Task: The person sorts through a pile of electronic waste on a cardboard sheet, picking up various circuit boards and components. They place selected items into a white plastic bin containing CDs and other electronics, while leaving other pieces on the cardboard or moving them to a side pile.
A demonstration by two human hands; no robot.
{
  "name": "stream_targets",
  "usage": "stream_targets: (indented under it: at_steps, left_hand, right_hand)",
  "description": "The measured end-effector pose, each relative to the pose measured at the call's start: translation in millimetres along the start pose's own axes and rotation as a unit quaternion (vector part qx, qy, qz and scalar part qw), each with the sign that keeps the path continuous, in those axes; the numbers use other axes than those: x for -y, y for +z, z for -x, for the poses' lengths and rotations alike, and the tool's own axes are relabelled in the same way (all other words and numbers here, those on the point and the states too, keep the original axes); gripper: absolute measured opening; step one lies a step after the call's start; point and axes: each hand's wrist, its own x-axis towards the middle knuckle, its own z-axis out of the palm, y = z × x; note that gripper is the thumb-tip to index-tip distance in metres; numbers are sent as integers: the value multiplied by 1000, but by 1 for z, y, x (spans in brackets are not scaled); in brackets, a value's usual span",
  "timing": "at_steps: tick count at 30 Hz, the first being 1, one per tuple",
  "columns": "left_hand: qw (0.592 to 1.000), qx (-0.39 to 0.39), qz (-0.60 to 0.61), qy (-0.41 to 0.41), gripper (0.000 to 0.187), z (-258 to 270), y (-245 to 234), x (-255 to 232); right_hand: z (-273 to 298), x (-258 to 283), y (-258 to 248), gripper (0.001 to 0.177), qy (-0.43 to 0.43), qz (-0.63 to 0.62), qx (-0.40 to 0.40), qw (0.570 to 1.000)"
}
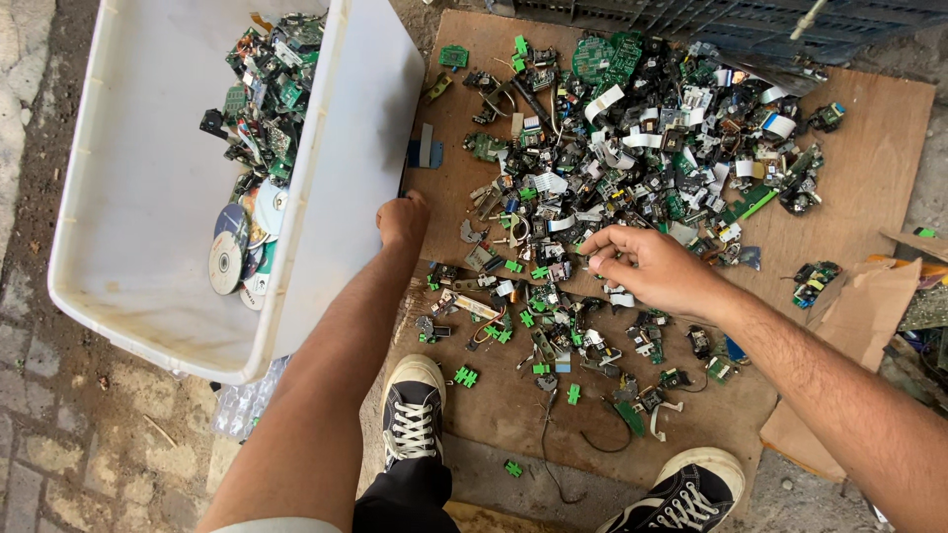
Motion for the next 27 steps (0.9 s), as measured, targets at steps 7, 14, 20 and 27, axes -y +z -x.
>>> stream_targets:
  at_steps: [7,14,20,27]
  left_hand:
    - [1000,-6,0,30,44,-12,22,-1]
    - [985,-135,-76,77,20,23,18,12]
    - [977,-192,-70,65,45,57,-15,12]
    - [832,-35,552,42,30,197,-139,13]
  right_hand:
    - [3,1,1,31,6,8,10,1000]
    - [-5,-12,3,30,-1,17,12,1000]
    - [0,-10,9,31,12,33,18,999]
    - [-39,-64,72,29,36,88,74,993]
